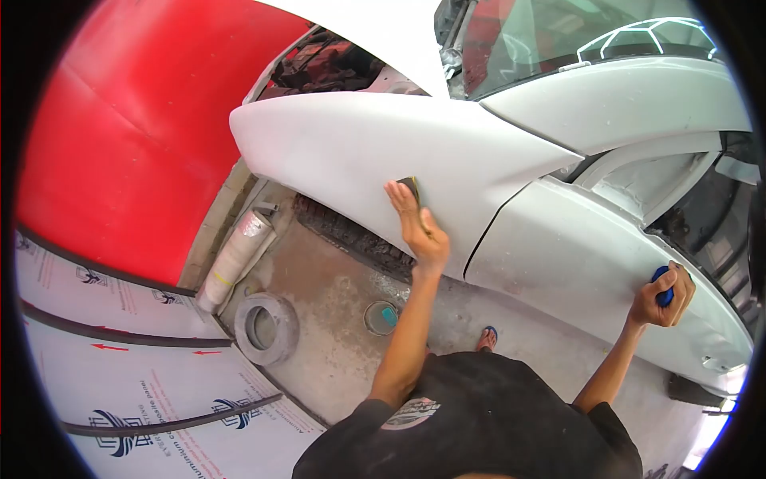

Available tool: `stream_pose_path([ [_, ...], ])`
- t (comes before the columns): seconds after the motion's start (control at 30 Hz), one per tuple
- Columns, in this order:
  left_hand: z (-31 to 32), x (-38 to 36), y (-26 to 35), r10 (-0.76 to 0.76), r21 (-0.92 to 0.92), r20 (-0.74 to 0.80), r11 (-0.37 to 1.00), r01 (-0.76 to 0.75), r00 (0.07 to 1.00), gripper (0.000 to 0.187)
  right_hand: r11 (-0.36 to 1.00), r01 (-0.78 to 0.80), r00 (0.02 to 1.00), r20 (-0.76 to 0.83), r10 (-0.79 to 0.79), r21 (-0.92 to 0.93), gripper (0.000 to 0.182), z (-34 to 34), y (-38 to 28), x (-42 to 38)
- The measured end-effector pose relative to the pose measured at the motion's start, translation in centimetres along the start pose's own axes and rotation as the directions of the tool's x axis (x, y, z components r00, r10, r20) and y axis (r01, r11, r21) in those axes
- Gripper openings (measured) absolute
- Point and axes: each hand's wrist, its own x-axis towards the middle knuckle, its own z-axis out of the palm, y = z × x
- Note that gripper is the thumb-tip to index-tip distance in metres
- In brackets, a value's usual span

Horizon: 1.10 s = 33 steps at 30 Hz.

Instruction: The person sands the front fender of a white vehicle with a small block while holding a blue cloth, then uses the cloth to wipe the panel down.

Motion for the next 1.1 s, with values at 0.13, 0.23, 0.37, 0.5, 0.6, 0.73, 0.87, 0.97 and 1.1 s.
stream_pose_path([
  [0.13,-3.9,9.5,-5.8,-0.192,0.054,0.037,0.980,0.190,0.981,0.056,1.000,0.015,1.000,-0.007,-0.015,0.015,0.011,0.0,-0.1,0.2],
  [0.23,-3.6,11.9,-6.4,-0.241,0.078,-0.017,0.967,0.242,0.970,0.060,1.000,0.007,1.000,-0.005,-0.007,0.015,0.011,0.0,0.0,0.1],
  [0.37,0.1,1.8,2.0,0.029,0.023,0.007,0.999,-0.029,1.000,0.059,1.000,-0.005,1.000,-0.008,0.005,0.012,0.010,0.1,-0.3,0.4],
  [0.5,-2.5,7.1,-4.7,-0.054,0.062,0.018,0.997,0.053,0.998,0.055,0.999,-0.032,0.999,-0.016,0.032,0.010,0.011,0.2,-0.8,0.5],
  [0.6,-4.4,13.5,-9.9,-0.276,0.105,-0.093,0.953,0.285,0.957,0.061,1.000,-0.027,1.000,-0.003,0.027,-0.010,0.010,0.1,-0.9,0.6],
  [0.73,-1.3,4.4,-2.1,-0.097,0.003,-0.048,0.995,0.098,0.994,0.059,1.000,-0.018,1.000,-0.009,0.018,0.022,0.009,0.2,-0.6,0.5],
  [0.87,-1.1,4.6,-3.9,0.082,0.023,-0.032,0.996,-0.081,0.996,0.053,1.000,-0.004,1.000,-0.001,0.004,0.004,0.010,0.0,-0.2,0.4],
  [0.97,-5.0,12.8,-10.0,-0.378,0.069,-0.092,0.920,0.385,0.921,0.051,1.000,0.005,1.000,0.001,-0.005,0.018,0.011,-0.2,0.2,0.1],
  [1.1,-2.4,8.0,-4.9,-0.289,-0.023,-0.065,0.957,0.288,0.955,0.050,1.000,0.000,1.000,-0.005,0.000,0.007,0.012,0.1,0.1,0.1],
])
